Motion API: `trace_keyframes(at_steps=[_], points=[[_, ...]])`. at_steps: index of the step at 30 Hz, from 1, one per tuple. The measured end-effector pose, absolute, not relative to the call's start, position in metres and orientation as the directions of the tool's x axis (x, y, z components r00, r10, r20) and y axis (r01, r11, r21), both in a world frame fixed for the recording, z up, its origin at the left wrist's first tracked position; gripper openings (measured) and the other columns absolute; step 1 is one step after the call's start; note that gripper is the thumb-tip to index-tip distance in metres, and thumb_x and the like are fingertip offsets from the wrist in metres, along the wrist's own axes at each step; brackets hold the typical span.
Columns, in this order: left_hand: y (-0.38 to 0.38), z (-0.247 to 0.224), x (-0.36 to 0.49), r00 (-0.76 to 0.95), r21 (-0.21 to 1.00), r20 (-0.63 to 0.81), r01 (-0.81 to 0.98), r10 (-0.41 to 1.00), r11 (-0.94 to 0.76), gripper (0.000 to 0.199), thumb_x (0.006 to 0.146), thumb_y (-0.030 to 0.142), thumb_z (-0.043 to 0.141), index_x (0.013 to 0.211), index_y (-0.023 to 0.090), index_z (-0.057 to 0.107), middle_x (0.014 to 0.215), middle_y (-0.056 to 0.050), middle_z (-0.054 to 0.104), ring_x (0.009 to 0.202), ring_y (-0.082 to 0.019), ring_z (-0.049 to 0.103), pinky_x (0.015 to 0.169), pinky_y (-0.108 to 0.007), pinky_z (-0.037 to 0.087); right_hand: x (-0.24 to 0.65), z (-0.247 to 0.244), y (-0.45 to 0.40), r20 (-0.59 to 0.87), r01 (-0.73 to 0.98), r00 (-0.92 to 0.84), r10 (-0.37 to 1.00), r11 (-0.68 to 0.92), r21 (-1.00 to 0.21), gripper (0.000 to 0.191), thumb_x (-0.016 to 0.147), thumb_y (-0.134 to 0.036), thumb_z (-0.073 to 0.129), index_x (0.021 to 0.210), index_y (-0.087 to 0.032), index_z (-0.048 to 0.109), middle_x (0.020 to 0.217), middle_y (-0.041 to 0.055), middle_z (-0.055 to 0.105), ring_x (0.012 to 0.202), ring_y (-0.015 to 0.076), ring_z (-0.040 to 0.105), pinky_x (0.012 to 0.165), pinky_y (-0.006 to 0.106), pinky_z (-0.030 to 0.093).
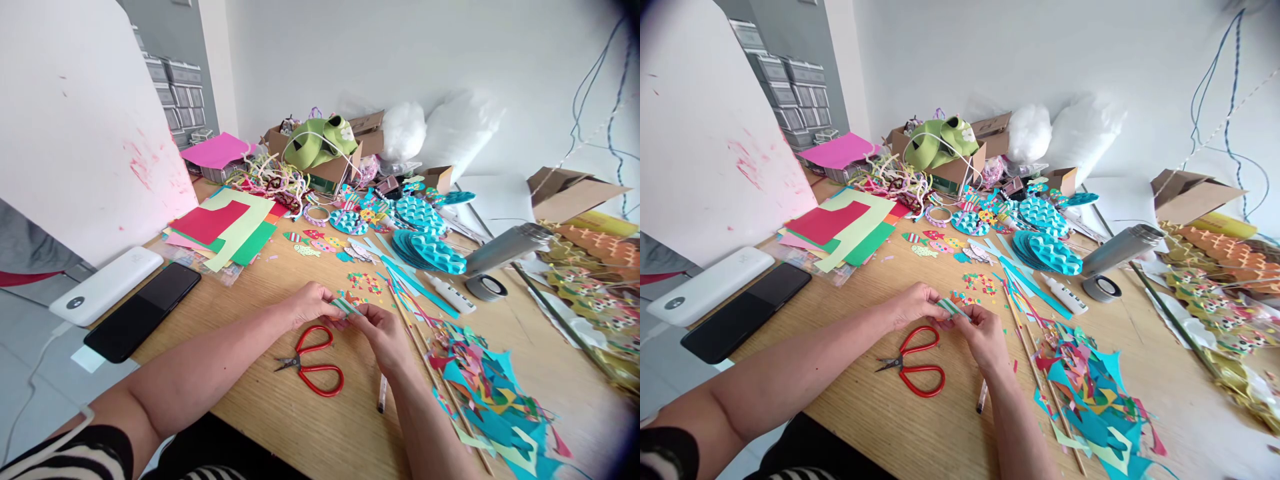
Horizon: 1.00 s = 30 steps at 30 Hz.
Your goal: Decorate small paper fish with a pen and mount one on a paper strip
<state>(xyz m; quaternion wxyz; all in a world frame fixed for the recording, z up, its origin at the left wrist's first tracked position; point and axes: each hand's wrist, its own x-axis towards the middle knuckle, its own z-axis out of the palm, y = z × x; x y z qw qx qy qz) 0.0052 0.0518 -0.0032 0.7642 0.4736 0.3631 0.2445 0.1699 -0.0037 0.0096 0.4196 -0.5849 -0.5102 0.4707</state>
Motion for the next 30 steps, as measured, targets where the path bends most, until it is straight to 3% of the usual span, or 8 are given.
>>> trace_keyframes(at_steps=[13,30], points=[[0.0507,-0.0001,0.0055,0.61,0.903,-0.318,-0.04,0.726,0.429,0.037,0.046,0.037,0.085,0.07,0.011,0.073,0.066,-0.004,0.071,0.066,-0.018,0.066,0.065,-0.029,0.05,0.1725,0.0085,-0.0037,-0.098,0.243,0.046,0.994,-0.106,-0.964,0.03,0.067,-0.047,0.074,0.065,-0.017,0.067,0.064,0.0052,0.069,0.059,0.018,0.056,0.057,0.029,0.036],[0.0511,-0.0008,0.0053,0.606,0.901,-0.334,-0.02,0.722,0.433,0.036,0.048,0.036,0.086,0.071,0.011,0.073,0.067,-0.004,0.071,0.067,-0.019,0.067,0.069,-0.031,0.051,0.1709,0.0113,-0.004,-0.107,0.237,0.055,0.993,-0.117,-0.964,0.034,0.065,-0.052,0.075,0.064,-0.019,0.066,0.062,0.0049,0.069,0.059,0.0195,0.058,0.057,0.03,0.039]])
